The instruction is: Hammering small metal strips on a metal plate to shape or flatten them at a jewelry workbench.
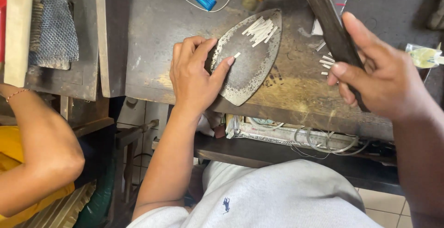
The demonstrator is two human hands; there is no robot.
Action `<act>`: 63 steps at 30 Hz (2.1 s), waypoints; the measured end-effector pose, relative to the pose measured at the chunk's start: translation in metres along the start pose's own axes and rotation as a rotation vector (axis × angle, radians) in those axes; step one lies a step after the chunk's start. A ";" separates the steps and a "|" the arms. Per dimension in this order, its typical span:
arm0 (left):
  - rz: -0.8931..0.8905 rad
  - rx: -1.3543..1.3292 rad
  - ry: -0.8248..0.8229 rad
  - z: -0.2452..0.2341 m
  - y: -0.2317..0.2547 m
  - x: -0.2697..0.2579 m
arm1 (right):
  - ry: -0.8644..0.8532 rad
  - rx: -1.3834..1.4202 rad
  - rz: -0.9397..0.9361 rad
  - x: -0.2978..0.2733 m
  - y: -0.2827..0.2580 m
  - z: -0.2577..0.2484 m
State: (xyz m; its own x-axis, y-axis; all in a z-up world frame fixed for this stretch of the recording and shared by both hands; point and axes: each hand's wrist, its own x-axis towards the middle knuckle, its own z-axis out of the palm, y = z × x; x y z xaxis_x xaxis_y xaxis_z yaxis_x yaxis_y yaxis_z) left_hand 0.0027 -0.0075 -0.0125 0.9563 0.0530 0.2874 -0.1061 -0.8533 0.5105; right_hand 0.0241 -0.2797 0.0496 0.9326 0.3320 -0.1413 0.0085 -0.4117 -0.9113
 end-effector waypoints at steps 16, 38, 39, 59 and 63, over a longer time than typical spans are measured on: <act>-0.053 0.038 0.137 0.014 -0.001 0.000 | -0.221 0.403 -0.031 0.029 0.028 -0.031; 0.191 -0.317 -0.247 0.056 0.124 0.002 | -0.045 0.398 -0.235 0.044 0.038 -0.045; 0.190 -0.328 -0.255 0.062 0.125 0.000 | -0.040 0.393 -0.223 0.044 0.040 -0.045; 0.338 -0.115 0.043 0.078 0.129 0.001 | 0.059 0.511 -0.021 0.054 0.039 -0.037; 0.319 -0.174 0.045 0.076 0.126 0.003 | 0.070 0.496 -0.009 0.056 0.042 -0.035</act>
State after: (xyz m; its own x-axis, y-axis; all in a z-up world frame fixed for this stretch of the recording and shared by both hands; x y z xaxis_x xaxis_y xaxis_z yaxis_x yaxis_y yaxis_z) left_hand 0.0128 -0.1546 -0.0087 0.8550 -0.1757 0.4879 -0.4457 -0.7298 0.5184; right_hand 0.0892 -0.3087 0.0169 0.9553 0.2693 -0.1216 -0.1398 0.0496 -0.9889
